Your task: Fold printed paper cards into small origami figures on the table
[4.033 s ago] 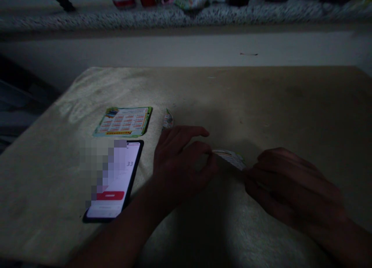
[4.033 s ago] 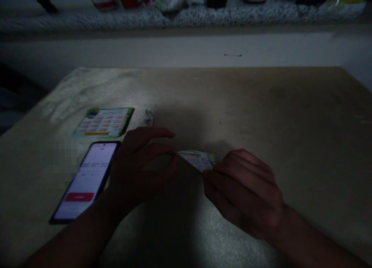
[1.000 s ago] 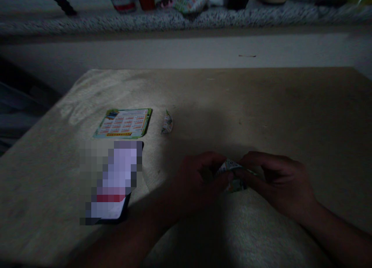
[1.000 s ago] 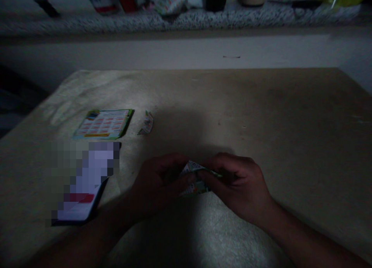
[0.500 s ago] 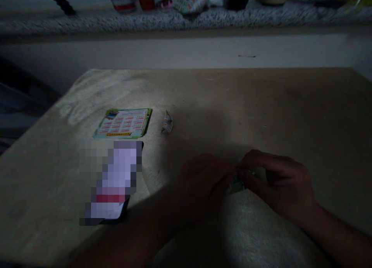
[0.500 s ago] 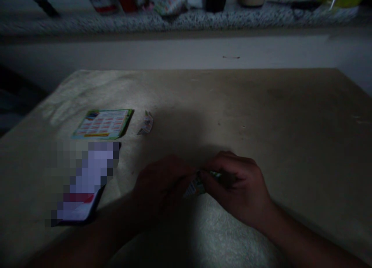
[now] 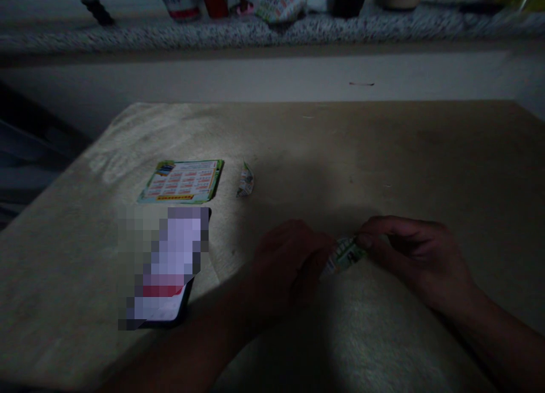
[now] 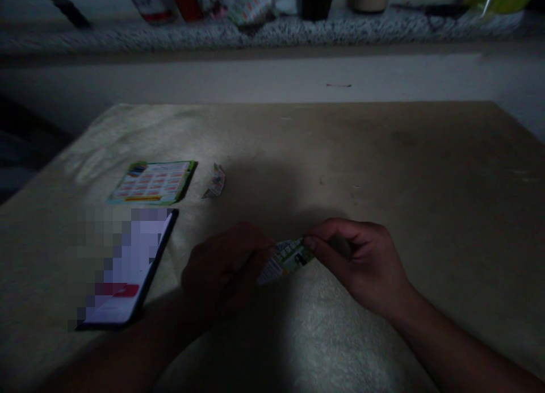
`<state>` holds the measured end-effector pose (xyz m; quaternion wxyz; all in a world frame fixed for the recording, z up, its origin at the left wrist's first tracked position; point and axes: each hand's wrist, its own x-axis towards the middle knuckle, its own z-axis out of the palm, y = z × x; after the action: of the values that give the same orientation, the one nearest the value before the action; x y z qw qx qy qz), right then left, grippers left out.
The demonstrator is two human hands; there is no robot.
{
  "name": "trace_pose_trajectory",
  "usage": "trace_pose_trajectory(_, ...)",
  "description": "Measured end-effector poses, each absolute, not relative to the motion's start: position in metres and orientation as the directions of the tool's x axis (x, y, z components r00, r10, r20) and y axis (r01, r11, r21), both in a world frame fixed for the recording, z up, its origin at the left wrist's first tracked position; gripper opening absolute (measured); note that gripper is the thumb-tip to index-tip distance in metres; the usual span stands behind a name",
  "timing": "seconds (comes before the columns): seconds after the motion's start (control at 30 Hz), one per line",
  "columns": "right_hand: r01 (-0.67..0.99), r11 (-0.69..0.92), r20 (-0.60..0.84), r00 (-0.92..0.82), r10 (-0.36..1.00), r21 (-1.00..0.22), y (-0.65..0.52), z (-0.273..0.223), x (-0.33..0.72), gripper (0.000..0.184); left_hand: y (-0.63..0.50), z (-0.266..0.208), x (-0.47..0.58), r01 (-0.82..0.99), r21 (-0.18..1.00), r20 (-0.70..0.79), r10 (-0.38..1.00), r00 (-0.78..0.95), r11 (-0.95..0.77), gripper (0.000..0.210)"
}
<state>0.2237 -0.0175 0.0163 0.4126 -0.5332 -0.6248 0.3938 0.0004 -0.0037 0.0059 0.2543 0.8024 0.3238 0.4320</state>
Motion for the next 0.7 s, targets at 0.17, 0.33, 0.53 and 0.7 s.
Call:
trace_pose_trajectory(0.17, 0.36, 0.106, 0.072, -0.105, 0.992, -0.927, -0.016, 0.015, 0.224, 0.014, -0.004, 0.004, 0.004, 0.193, 0.932, 0.24, 0.921, 0.306, -0.307, 0.005)
trace_pose_trajectory(0.33, 0.347, 0.151, 0.122, -0.106, 0.987, -0.925, -0.017, 0.012, 0.223, 0.01, -0.001, 0.002, 0.006, 0.037, 0.999, -0.023, 0.961, 0.277, 0.013, 0.013)
trace_pose_trajectory(0.53, 0.364, 0.253, 0.205, -0.166, 0.965, -0.896, -0.021, 0.012, 0.219, 0.005, -0.001, 0.006, 0.01, 0.097, 0.994, 0.008, 0.946, 0.324, -0.041, 0.013)
trace_pose_trajectory(0.7, 0.309, 0.256, 0.173, -0.271, 0.947, -0.916, -0.022, 0.013, 0.217, 0.006, -0.003, 0.006, 0.016, -0.106, 0.946, -0.243, 0.886, 0.396, 0.307, 0.016)
